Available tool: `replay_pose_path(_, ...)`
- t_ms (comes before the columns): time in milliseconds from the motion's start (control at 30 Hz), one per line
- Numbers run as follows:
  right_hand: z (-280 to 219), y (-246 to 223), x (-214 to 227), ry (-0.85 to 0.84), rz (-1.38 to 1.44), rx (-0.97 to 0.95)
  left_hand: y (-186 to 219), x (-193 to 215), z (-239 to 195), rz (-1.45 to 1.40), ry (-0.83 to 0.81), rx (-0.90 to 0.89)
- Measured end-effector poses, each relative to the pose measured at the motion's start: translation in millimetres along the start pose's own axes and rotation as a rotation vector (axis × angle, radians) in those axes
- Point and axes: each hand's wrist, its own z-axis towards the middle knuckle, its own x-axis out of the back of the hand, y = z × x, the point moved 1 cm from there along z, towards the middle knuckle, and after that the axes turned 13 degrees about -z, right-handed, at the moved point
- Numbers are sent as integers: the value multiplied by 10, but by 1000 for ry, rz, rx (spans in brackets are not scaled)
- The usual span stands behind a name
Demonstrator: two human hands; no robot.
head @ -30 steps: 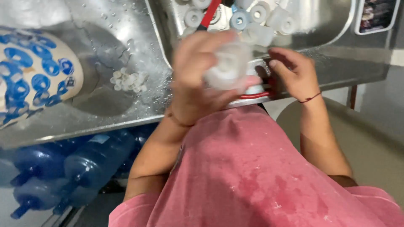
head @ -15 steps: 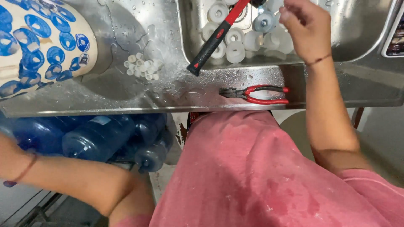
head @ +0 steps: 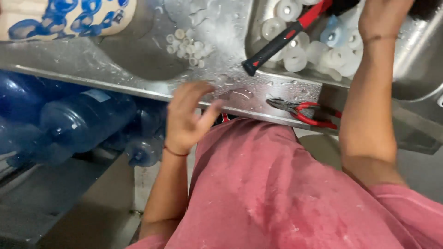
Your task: The person repeatedly picks up white plastic rings and smaller white plastic pieces from a stainless steel sink, then joins them together by hand. The assembled parts are placed into a white bucket with blue patterns. The person continues this assembly process throughout the video.
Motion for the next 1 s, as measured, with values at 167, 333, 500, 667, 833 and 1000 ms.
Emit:
replay_pose_path(167,27,-1809,-682,-36,-6,88,-269,-213,90,-357,-120,242)
replay_pose_path(333,186,-2926,-1416,-192,158,184,-710,378,187,-402,15,307)
replay_pose_path(500,796,-2928,-2164,-201,-417,142,-1283,1012,-77,-171,24,359)
replay_pose_path(667,1090,-2668,-2874,-27,-1053,294,-1462,1351,-115,-176,50,215)
replay_pose_path(833,1142,-2857,-2434,-193,-229,172,-1452,1417,138,-697,89,255)
replay_pose_path(1000,595,-3318,-1928,-102,330,-304,-1555,917,369,-1221,99,740)
